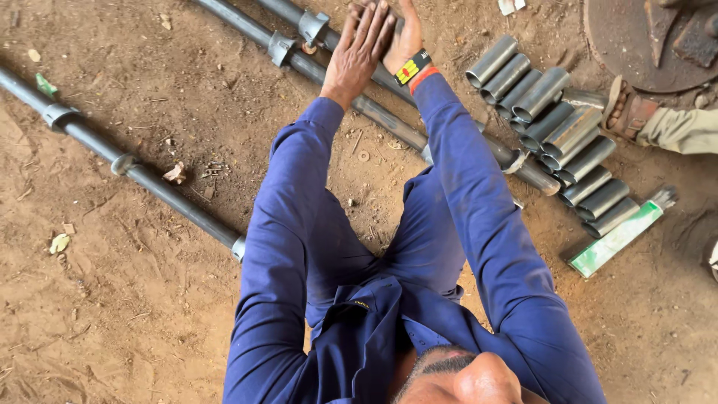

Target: The person sits on the ground and repeatedly places metal pipe sleeves onto two parallel pipes, sliding them into position by hand. The sleeves are taken from a nearby pile and fitted onto the pipes one at a time.

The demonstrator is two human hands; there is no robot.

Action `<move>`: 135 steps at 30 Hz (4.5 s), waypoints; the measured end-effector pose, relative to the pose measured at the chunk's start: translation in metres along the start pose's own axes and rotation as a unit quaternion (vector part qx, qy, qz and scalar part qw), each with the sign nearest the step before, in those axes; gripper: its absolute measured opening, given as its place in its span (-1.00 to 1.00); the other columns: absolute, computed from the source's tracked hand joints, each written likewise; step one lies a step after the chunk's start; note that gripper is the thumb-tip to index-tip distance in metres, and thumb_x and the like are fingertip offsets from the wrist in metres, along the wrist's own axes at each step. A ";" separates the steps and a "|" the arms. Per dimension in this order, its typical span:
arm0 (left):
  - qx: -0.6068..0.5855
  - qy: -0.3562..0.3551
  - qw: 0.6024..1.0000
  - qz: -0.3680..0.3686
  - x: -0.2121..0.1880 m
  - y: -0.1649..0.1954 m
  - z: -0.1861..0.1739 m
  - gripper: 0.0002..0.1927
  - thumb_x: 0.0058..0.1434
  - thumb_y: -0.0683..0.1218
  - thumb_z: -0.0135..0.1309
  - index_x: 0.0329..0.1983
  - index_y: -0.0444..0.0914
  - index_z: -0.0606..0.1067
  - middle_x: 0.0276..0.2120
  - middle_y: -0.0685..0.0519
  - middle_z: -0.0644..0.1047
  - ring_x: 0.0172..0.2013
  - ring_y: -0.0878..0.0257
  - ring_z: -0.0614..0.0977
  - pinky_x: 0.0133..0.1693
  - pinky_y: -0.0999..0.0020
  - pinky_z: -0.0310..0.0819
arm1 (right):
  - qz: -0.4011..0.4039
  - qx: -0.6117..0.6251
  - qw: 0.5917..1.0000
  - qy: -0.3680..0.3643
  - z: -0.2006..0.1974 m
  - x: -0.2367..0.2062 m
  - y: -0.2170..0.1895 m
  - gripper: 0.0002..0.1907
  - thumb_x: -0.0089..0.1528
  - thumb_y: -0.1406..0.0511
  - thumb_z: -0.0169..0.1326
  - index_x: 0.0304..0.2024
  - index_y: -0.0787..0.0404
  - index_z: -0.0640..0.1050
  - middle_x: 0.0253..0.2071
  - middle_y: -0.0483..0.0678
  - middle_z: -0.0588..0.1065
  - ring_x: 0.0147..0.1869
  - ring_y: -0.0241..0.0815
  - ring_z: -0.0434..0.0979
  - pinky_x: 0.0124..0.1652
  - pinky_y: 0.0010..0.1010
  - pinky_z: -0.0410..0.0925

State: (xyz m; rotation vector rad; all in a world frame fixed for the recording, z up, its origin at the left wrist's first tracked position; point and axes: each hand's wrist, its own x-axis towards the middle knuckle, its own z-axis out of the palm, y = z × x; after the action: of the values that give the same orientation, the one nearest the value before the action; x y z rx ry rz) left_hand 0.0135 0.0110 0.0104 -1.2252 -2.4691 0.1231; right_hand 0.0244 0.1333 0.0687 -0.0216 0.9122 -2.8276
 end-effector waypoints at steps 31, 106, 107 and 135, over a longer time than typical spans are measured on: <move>-0.170 -0.296 0.939 0.029 -0.020 0.026 0.033 -0.54 0.19 0.10 0.24 0.15 -0.08 0.56 0.09 -0.03 0.58 0.14 0.04 0.59 0.12 0.07 0.45 | 0.110 -0.818 0.565 0.028 -0.003 -0.039 -0.026 -0.42 0.18 -0.16 0.10 0.06 0.03 0.56 0.03 0.11 0.58 0.16 0.15 0.55 0.11 -0.04 0.39; -0.130 -0.395 0.909 0.019 -0.016 0.022 0.041 -0.58 0.29 -0.03 0.10 0.22 -0.15 0.46 0.07 -0.08 0.57 0.05 0.03 0.63 0.06 0.04 0.45 | 0.183 -0.844 0.505 -0.004 -0.028 -0.021 -0.007 -0.35 0.12 -0.09 0.23 0.17 0.01 0.50 0.11 0.09 0.54 0.23 0.12 0.51 0.16 -0.07 0.36; -0.136 -0.407 0.903 0.015 -0.015 0.022 0.040 -0.58 0.31 -0.08 0.06 0.25 -0.16 0.44 0.05 -0.07 0.57 0.02 0.03 0.65 0.05 0.04 0.46 | 0.187 -0.844 0.503 -0.003 -0.027 -0.020 -0.007 -0.34 0.11 -0.09 0.23 0.18 0.00 0.49 0.12 0.09 0.54 0.22 0.12 0.51 0.16 -0.06 0.36; -0.138 -0.435 0.889 0.030 -0.014 0.032 0.058 -0.27 0.27 0.18 0.17 0.48 0.02 0.24 0.23 -0.08 0.47 0.12 -0.02 0.59 0.23 -0.07 0.36 | 0.212 -0.832 0.512 0.032 -0.008 -0.045 -0.032 -0.40 0.10 0.02 0.33 0.08 0.15 0.50 0.09 0.10 0.54 0.20 0.07 0.54 0.15 -0.15 0.39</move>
State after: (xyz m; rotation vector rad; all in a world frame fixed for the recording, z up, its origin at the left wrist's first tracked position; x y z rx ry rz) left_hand 0.0238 0.0248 -0.0557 -1.6202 -3.2955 0.4369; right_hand 0.0627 0.1709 0.0831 0.0558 2.6139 -0.5861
